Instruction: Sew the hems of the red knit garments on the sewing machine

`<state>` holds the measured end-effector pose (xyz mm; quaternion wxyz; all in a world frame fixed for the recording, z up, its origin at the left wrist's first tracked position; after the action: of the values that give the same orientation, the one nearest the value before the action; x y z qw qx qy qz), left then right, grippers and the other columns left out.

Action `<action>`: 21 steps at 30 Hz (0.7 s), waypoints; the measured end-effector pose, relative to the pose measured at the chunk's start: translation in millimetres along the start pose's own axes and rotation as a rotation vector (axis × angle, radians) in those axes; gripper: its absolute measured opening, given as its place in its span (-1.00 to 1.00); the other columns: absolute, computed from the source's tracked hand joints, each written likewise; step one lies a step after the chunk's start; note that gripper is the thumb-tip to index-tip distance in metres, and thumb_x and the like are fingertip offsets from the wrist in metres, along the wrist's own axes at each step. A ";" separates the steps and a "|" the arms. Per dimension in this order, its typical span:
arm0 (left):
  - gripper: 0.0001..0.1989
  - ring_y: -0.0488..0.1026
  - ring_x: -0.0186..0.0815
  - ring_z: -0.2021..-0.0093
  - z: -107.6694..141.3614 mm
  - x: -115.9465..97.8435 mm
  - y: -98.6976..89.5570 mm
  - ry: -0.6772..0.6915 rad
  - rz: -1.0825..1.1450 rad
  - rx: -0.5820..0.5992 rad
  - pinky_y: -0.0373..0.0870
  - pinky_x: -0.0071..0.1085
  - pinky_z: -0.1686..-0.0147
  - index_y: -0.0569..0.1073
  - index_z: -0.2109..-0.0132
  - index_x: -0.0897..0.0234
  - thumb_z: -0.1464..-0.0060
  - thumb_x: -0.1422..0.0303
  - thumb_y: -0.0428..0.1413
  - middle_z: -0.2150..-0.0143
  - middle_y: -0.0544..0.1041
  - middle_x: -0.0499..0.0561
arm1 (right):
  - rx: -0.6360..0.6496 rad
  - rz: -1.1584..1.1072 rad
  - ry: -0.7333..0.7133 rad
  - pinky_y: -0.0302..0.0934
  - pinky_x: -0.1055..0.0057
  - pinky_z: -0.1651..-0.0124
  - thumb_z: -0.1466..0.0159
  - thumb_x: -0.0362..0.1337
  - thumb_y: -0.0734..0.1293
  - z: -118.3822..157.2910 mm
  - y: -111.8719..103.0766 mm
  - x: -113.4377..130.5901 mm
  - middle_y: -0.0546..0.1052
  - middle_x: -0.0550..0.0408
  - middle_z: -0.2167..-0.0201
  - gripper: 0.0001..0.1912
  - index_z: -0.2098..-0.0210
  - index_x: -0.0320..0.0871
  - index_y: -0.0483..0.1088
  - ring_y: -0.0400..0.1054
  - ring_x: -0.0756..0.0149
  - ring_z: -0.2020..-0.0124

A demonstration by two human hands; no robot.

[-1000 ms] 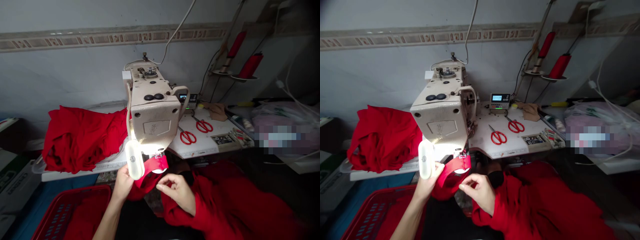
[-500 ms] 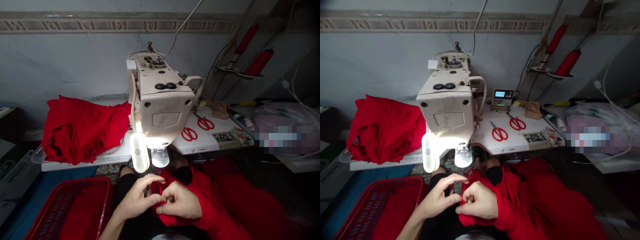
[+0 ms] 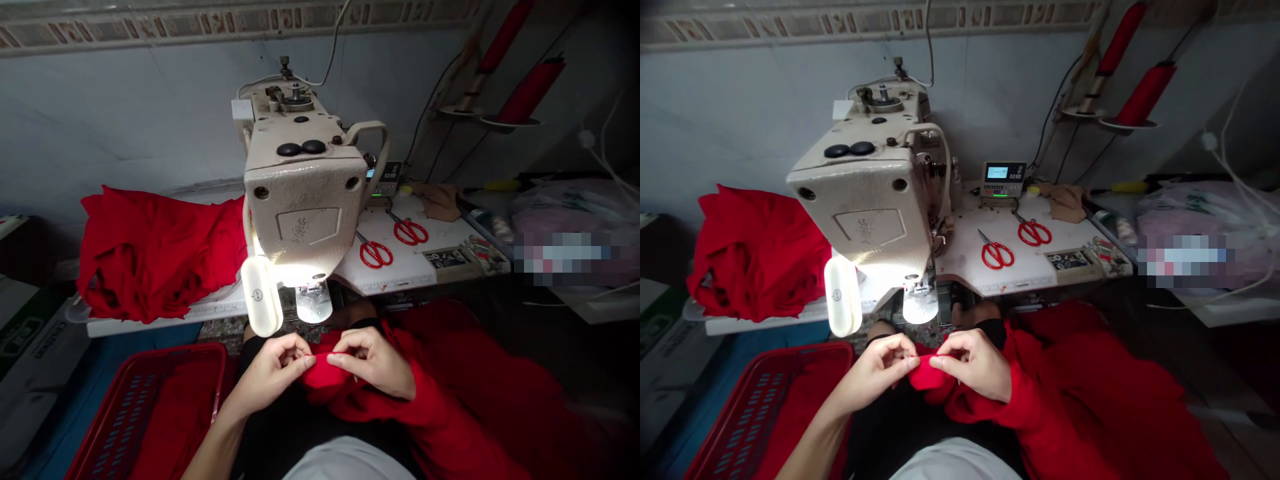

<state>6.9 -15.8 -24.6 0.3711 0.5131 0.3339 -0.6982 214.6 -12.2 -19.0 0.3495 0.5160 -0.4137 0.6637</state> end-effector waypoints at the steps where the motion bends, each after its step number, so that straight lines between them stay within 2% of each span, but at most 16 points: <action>1: -0.72 0.29 -0.39 0.41 -0.3 -1.6 -0.4 0.024 -0.031 -0.019 0.22 -0.50 0.42 0.48 0.25 0.32 -0.27 0.16 0.19 0.39 0.41 -0.07 | -0.011 -0.020 -0.009 0.10 0.46 0.49 -0.26 -0.08 0.48 -0.1 -1.1 0.8 0.49 0.10 0.51 -0.70 0.43 -0.21 0.61 0.29 0.40 0.52; 4: -0.72 0.26 -0.41 0.45 -0.7 -2.6 -4.8 0.051 -0.055 -0.137 0.18 -0.51 0.44 0.51 0.27 0.33 -0.27 0.18 0.19 0.46 0.36 -0.11 | -0.091 -0.076 -0.022 0.16 0.44 0.46 -0.29 -0.07 0.45 -0.7 -7.3 3.8 0.49 0.11 0.53 -0.67 0.43 -0.21 0.59 0.30 0.38 0.52; 7: -0.75 0.26 -0.42 0.52 1.0 -3.1 -10.4 0.085 -0.022 -0.251 0.18 -0.52 0.50 0.58 0.10 0.32 -0.22 0.21 0.24 0.50 0.35 -0.14 | -0.139 -0.086 -0.004 0.14 0.43 0.49 -0.31 -0.06 0.43 -0.6 -10.7 8.0 0.46 0.14 0.55 -0.66 0.43 -0.20 0.59 0.27 0.40 0.56; 9: -0.75 0.40 -0.37 0.46 2.7 -8.5 -12.6 0.175 -0.089 -0.268 0.31 -0.49 0.44 0.63 0.02 0.30 -0.24 0.26 0.23 0.44 0.50 -0.06 | -0.165 -0.050 -0.019 0.13 0.42 0.48 -0.32 -0.08 0.43 0.0 -11.4 13.9 0.44 0.15 0.57 -0.67 0.44 -0.20 0.58 0.26 0.39 0.56; 11: -0.79 0.53 -0.29 0.34 5.0 -16.5 -14.5 0.293 -0.224 -0.275 0.43 -0.43 0.29 0.67 0.04 0.27 -0.29 0.33 0.18 0.31 0.64 0.05 | -0.207 0.018 -0.079 0.14 0.41 0.44 -0.32 -0.13 0.43 1.1 -12.1 23.5 0.44 0.14 0.57 -0.70 0.46 -0.18 0.57 0.27 0.37 0.53; 13: -0.78 0.59 -0.25 0.26 7.4 -23.5 -16.5 0.404 -0.367 -0.297 0.47 -0.40 0.19 0.68 0.06 0.28 -0.34 0.39 0.12 0.22 0.69 0.10 | -0.263 0.100 -0.162 0.15 0.40 0.41 -0.32 -0.19 0.43 2.2 -13.2 34.9 0.45 0.13 0.56 -0.72 0.48 -0.17 0.56 0.28 0.36 0.51; 16: -0.74 0.61 -0.24 0.23 9.3 -28.1 -16.7 0.525 -0.532 -0.302 0.48 -0.39 0.18 0.62 -0.04 0.35 -0.37 0.45 0.06 0.16 0.70 0.15 | -0.331 0.190 -0.257 0.14 0.40 0.41 -0.32 -0.23 0.43 2.5 -14.7 49.2 0.46 0.13 0.56 -0.75 0.47 -0.16 0.55 0.28 0.37 0.52; 18: -0.73 0.62 -0.22 0.22 8.6 -28.4 -15.0 0.563 -0.598 -0.288 0.47 -0.38 0.17 0.59 -0.07 0.37 -0.39 0.46 0.03 0.14 0.69 0.17 | -0.354 0.214 -0.281 0.14 0.40 0.41 -0.32 -0.24 0.43 1.5 -15.7 54.0 0.46 0.13 0.56 -0.76 0.47 -0.16 0.55 0.27 0.37 0.53; 21: -0.72 0.63 -0.21 0.22 4.6 -28.7 -14.0 0.522 -0.580 -0.304 0.47 -0.37 0.14 0.60 0.01 0.36 -0.41 0.42 -0.01 0.16 0.69 0.16 | -0.368 0.186 -0.252 0.13 0.40 0.42 -0.32 -0.22 0.43 -1.6 -17.5 52.4 0.44 0.13 0.57 -0.75 0.48 -0.16 0.55 0.26 0.36 0.52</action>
<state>-1.7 -7.6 5.4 0.1335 0.4968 0.6468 -0.5631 217.8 -1.6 35.2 0.3204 0.4822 -0.6137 0.5369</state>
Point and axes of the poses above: each hand's wrist, its own z-axis away from the middle knuckle, its own y-axis out of the palm, x = y × z, the point moved 4 cm from there along -z, towards the middle knuckle
